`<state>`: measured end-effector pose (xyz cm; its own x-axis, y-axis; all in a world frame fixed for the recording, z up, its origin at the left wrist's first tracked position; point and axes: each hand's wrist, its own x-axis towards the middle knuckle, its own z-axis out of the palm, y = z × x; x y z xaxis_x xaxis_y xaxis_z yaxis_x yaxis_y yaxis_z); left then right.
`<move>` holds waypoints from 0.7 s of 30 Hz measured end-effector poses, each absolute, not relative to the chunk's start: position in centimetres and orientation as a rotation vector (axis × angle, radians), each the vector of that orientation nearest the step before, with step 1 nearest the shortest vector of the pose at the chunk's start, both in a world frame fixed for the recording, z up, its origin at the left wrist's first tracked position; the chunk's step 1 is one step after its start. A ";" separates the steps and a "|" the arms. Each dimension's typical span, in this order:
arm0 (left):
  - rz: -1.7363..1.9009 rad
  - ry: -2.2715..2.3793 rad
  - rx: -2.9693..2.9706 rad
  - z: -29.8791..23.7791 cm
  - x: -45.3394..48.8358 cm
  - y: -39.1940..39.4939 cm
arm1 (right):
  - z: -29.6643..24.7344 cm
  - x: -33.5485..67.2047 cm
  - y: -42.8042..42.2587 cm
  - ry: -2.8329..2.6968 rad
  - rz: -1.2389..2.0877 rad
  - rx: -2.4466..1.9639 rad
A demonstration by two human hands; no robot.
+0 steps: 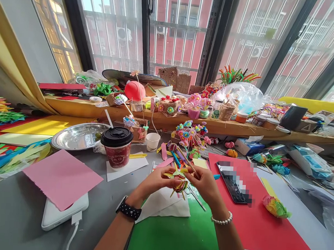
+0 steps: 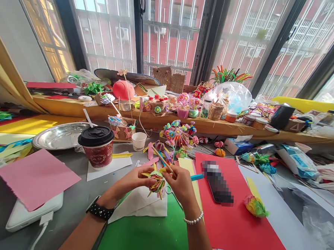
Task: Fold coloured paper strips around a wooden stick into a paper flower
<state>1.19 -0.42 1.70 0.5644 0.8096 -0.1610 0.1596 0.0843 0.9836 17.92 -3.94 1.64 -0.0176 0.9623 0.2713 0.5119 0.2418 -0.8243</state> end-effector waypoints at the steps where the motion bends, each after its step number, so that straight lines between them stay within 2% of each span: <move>1: 0.595 0.865 1.436 1.7 1.2 -0.4 | 1.6 17.9 -3.9 -1.661 0.635 -1.390; 12: 0.829 0.700 1.453 0.6 2.3 -0.7 | 1.6 17.7 -3.7 -1.555 0.357 -1.478; 21: 0.960 0.755 1.560 0.8 3.0 -1.2 | 1.4 17.6 -3.7 -1.590 0.614 -1.319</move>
<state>2.95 -1.25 0.83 0.4686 0.8640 0.1843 -0.0244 -0.1959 0.9803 17.62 -3.70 1.45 0.0296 0.9383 0.3446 0.4627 0.2927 -0.8368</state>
